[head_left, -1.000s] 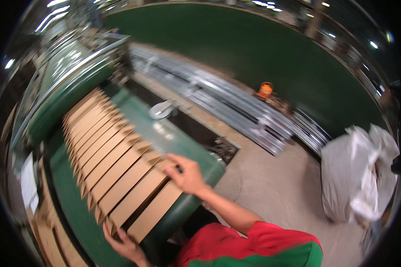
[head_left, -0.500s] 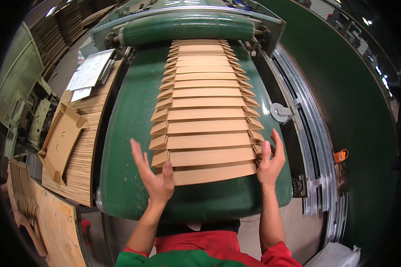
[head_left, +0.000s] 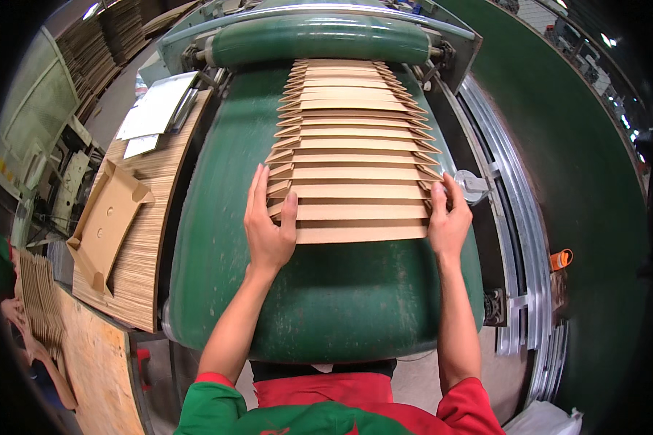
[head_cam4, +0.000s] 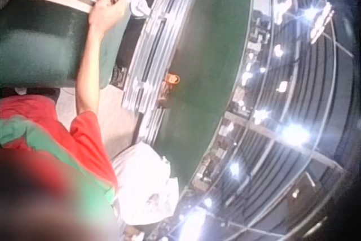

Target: The person repeatedly picks stacks of flat cardboard pieces from a table and places them onto a moving conveyor belt. They align the stacks on the belt and then retrieve them as they move down the line, repeating the cycle.

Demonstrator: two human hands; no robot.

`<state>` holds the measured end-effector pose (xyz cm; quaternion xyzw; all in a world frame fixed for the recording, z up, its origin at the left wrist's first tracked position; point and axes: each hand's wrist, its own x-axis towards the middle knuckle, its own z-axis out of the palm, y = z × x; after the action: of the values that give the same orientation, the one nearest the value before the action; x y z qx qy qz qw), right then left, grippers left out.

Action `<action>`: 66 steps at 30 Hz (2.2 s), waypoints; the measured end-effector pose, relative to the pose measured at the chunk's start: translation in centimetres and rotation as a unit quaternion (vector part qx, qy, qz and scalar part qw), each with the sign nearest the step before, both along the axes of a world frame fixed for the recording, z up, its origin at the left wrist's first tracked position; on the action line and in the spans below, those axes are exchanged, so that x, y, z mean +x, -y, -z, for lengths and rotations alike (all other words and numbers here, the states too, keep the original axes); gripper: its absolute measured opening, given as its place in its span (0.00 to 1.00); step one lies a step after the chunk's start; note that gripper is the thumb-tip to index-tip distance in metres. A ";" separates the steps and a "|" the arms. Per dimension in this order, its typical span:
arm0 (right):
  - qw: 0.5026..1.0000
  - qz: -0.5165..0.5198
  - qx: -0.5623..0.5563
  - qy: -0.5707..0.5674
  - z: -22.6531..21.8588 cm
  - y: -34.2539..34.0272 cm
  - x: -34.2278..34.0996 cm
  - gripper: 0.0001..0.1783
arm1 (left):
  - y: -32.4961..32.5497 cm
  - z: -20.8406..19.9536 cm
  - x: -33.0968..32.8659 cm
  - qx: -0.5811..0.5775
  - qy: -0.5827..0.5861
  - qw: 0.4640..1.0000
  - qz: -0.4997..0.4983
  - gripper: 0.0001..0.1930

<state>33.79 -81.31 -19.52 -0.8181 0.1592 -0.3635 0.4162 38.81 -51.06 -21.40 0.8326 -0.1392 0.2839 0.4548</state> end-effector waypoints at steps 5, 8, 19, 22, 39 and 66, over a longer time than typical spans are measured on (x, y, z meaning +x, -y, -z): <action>0.998 -0.029 0.034 0.037 2.4 -0.6 -1.0 0.27 | -1.1 -1.3 -2.6 0.277 0.045 0.958 -0.065 0.40; 0.985 -0.078 0.151 0.041 3.3 -0.8 0.8 0.15 | 0.9 -2.4 -4.0 0.300 0.166 0.936 0.078 0.53; 0.992 0.035 0.096 0.073 5.7 -1.3 4.8 0.27 | 5.8 -1.6 -2.2 0.528 0.152 0.833 0.069 0.48; 0.992 0.035 0.099 0.070 5.5 -1.2 4.3 0.27 | 6.1 -0.8 -1.9 0.519 0.143 0.841 0.051 0.45; 0.952 -0.074 -0.277 0.102 3.7 -2.1 -6.3 0.31 | 4.5 2.5 -3.7 0.386 0.091 0.915 0.080 0.54; 0.858 -0.268 -0.436 -0.032 -2.1 -6.6 -8.0 0.12 | 6.2 -1.2 -6.1 0.441 0.101 0.886 0.100 0.24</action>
<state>25.82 -74.68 -17.41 -0.9383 -0.2275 -0.2435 0.0925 32.73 -57.31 -20.16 0.8956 -0.3781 0.2287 0.0506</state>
